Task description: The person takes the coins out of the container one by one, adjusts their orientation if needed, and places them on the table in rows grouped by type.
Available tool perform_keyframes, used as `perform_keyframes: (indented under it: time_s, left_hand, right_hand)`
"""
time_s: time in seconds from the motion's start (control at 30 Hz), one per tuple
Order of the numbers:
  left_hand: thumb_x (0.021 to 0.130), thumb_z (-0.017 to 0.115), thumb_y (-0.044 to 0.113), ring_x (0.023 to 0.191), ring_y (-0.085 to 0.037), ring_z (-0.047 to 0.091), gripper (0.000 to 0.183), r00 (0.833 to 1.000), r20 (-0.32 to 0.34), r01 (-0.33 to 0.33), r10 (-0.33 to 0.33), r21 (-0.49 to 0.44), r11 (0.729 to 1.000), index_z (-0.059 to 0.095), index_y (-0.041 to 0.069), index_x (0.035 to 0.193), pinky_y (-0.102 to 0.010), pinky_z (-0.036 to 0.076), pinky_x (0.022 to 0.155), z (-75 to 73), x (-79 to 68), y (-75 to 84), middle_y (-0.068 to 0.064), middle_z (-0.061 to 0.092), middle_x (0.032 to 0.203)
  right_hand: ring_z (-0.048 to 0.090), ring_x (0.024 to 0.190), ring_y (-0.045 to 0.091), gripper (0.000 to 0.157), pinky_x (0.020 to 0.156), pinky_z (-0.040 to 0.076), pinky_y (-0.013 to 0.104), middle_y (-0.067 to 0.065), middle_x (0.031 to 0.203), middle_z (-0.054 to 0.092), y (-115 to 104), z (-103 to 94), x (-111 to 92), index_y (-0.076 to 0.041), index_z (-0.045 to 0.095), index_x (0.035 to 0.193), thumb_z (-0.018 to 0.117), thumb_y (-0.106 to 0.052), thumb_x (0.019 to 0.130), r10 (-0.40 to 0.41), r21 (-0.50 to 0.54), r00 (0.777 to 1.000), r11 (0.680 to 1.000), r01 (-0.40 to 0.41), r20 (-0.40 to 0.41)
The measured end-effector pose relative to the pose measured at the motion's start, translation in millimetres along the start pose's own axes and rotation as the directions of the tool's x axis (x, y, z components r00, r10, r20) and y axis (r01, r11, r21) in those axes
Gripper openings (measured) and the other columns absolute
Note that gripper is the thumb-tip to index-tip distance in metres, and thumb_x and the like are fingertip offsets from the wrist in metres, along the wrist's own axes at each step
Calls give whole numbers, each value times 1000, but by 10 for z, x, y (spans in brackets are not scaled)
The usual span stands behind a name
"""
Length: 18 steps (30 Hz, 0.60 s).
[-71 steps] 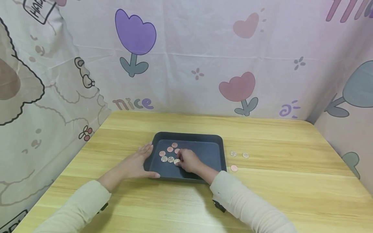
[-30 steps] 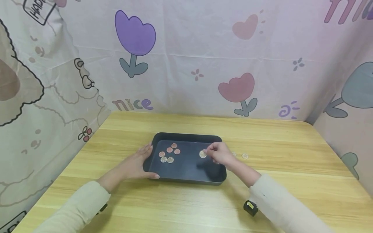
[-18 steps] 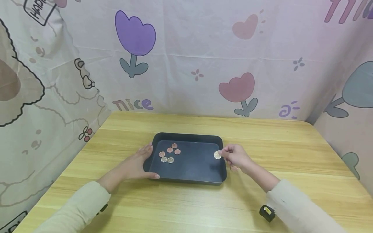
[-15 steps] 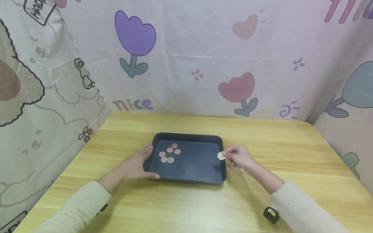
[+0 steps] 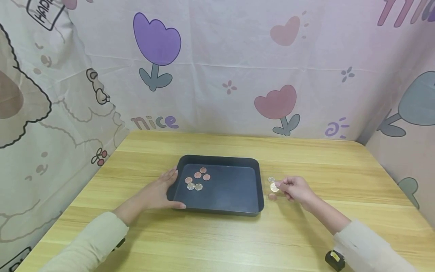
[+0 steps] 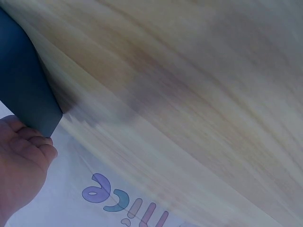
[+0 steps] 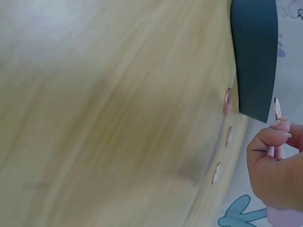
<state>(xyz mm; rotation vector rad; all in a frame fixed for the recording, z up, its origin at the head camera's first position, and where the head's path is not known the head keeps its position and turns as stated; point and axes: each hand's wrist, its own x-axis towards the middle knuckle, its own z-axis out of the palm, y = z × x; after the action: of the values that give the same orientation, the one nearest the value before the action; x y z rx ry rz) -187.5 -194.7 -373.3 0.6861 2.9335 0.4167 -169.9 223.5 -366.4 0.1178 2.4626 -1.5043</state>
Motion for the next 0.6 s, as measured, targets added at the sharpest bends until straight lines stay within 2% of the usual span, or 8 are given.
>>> perform_keyframes:
  time_s: [0.33, 0.6]
  left_hand:
    - [59, 59, 76, 136, -41, 19, 119, 1000, 11, 12, -12, 3, 1000, 24, -3, 140, -54, 26, 107, 10, -1, 3, -18, 15, 150]
    - [60, 62, 73, 135, -42, 20, 117, 1000, 1, 14, -14, -3, 1000, 25, -4, 140, -54, 28, 106, 0, -14, 11, -18, 16, 150]
  right_hand:
    - [41, 51, 2, 22, 46, 38, 14, -5, 65, 49, 159, -154, -43, 2, 55, 92, 51, -19, 90, 25, -15, 1000, 1000, -25, 7]
    - [43, 53, 2, 22, 49, 41, 15, -4, 68, 52, 236, -234, -22, 3, 54, 92, 50, -19, 91, 41, -16, 999, 999, -41, -11]
